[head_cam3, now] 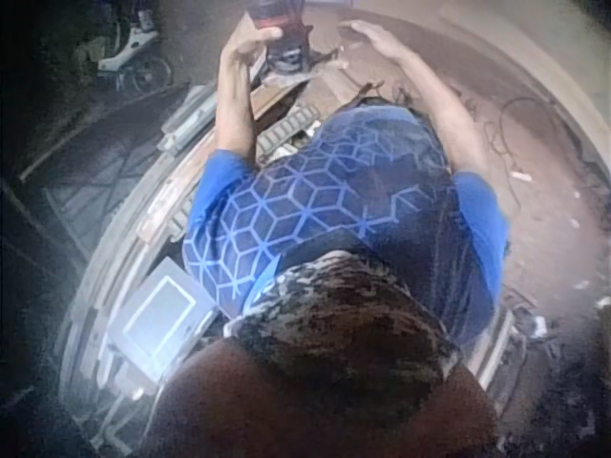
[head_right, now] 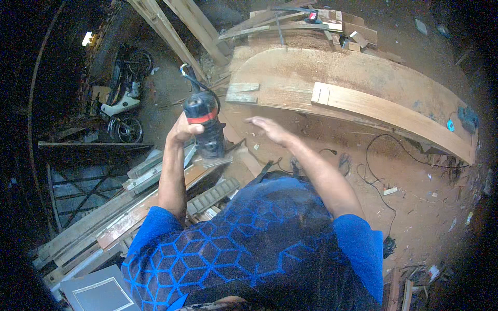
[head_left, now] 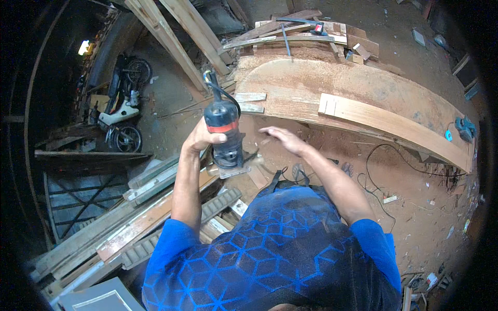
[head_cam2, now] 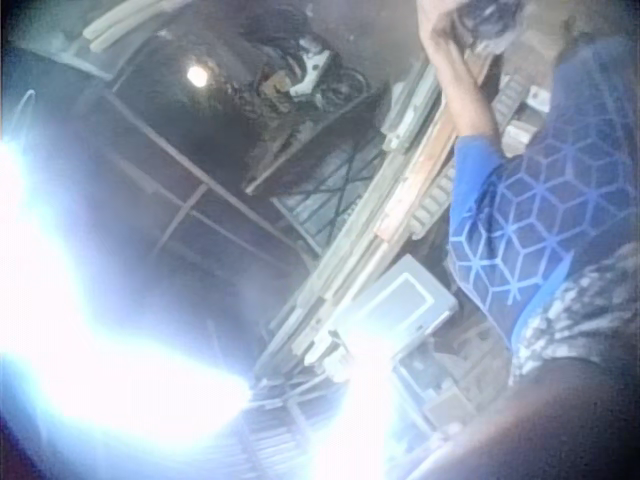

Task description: The person selects a long wooden plank from a pile and places it on a workbench. They use a circular saw to cut the plank into smaller pieces. After cutting, they pick up a piece of wood and use a handheld sander to smooth its surface.

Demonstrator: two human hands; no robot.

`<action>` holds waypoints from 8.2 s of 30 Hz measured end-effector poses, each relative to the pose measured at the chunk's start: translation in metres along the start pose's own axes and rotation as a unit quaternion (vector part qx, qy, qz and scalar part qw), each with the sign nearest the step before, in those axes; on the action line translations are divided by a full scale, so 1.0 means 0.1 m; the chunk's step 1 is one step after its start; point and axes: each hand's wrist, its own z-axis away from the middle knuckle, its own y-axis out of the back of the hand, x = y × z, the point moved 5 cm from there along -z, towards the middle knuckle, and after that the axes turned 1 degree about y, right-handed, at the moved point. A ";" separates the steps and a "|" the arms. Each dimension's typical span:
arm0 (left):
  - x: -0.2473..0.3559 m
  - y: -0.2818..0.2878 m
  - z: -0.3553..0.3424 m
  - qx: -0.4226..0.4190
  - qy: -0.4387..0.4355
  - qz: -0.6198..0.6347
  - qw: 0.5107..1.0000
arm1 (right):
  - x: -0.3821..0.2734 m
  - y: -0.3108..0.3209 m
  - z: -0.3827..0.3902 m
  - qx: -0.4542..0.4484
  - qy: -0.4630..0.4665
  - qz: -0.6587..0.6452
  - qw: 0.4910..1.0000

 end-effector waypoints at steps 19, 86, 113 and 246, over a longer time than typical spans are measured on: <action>-0.65 -0.11 -0.29 0.234 -0.090 0.239 0.938 | -0.42 -0.99 1.00 -0.175 0.024 0.138 0.975; -0.61 -5.10 -4.15 0.024 -0.270 -0.565 0.780 | 7.08 3.52 4.39 0.760 -0.269 -0.186 0.561; -3.87 -8.26 -1.34 -0.468 0.086 -0.314 0.822 | 6.41 3.26 7.48 0.906 -0.254 -0.067 0.331; 0.60 -6.67 -2.62 -0.687 0.301 0.061 0.659 | -0.29 2.45 3.91 0.699 0.191 -0.470 0.503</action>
